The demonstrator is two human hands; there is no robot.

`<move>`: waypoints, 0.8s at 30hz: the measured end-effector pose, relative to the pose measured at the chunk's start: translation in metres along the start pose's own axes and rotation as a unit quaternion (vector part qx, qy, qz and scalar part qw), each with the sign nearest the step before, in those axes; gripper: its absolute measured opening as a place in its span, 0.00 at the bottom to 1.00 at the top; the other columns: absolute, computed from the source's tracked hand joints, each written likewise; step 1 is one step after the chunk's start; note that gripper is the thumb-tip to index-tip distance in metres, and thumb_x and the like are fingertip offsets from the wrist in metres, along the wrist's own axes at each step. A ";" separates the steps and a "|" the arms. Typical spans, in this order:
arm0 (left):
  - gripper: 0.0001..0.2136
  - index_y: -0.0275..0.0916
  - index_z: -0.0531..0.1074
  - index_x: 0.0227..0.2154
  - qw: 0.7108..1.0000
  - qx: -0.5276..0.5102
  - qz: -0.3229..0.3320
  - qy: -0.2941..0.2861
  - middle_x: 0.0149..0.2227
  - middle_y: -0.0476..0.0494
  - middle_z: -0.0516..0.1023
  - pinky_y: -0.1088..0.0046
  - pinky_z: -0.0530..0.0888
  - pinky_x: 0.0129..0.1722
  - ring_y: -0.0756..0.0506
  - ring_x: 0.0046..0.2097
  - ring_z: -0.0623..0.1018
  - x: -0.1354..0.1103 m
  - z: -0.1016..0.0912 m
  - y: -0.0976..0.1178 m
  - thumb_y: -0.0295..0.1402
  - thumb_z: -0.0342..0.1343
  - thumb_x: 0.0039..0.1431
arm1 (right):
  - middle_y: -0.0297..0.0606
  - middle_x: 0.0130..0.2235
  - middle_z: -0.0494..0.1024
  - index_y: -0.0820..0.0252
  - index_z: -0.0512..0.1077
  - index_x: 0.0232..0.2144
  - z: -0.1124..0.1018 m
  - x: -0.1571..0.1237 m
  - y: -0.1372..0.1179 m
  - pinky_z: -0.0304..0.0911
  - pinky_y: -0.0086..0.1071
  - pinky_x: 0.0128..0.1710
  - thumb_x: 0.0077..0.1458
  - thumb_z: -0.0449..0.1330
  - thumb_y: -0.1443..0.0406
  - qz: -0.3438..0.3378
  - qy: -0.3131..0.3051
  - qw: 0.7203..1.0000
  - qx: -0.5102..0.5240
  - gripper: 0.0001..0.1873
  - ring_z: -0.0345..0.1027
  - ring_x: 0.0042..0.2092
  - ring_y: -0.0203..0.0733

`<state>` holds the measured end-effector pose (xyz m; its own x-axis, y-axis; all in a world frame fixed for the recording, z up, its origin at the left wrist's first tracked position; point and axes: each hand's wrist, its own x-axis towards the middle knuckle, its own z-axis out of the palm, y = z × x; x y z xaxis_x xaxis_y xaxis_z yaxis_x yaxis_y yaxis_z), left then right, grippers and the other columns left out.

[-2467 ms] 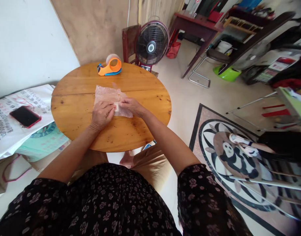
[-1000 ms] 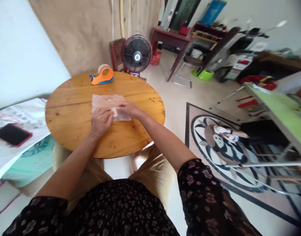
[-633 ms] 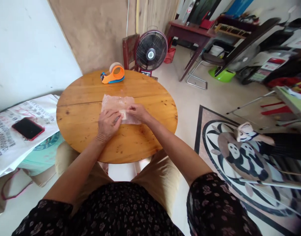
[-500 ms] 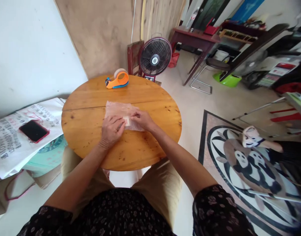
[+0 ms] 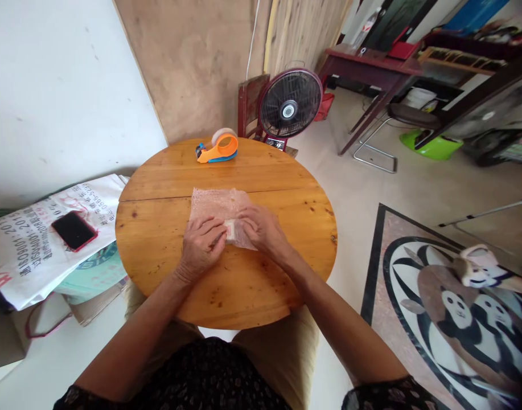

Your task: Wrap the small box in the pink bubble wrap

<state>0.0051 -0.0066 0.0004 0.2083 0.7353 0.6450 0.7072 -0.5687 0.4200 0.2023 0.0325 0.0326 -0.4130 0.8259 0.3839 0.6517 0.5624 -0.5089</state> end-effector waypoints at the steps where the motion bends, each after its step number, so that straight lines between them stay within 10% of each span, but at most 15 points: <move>1: 0.07 0.41 0.79 0.37 1.000 0.000 -0.006 -0.006 0.44 0.43 0.82 0.56 0.70 0.52 0.39 0.51 0.76 0.000 0.000 0.001 0.30 0.56 0.59 | 0.44 0.46 0.78 0.57 0.75 0.39 0.000 -0.002 -0.003 0.63 0.42 0.53 0.56 0.53 0.69 -0.029 -0.010 1.000 0.001 0.12 0.70 0.49 0.46; 11: 0.18 0.39 0.72 0.51 0.995 -0.024 -0.101 -0.011 0.54 0.36 0.75 0.56 0.68 0.57 0.38 0.55 0.73 -0.001 -0.030 -0.005 0.36 0.57 0.58 | 0.53 0.58 0.70 0.64 0.64 0.56 0.003 -0.002 -0.012 0.52 0.51 0.62 0.50 0.61 0.63 -0.101 -0.113 0.988 -0.028 0.30 0.58 0.62 0.55; 24: 0.26 0.37 0.73 0.48 0.898 -0.024 -0.403 -0.173 0.30 0.44 0.80 0.66 0.70 0.33 0.41 0.33 0.78 -0.008 -0.063 -0.013 0.53 0.53 0.55 | 0.49 0.64 0.64 0.55 0.56 0.63 -0.006 0.001 -0.008 0.57 0.51 0.59 0.51 0.65 0.61 -0.046 -0.175 0.983 -0.004 0.40 0.57 0.64 0.56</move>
<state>-0.0481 -0.0281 0.0300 -0.1559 0.9812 -0.1142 0.6945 0.1911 0.6936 0.2007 0.0285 0.0420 -0.6637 0.7350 0.1392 0.6053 0.6370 -0.4773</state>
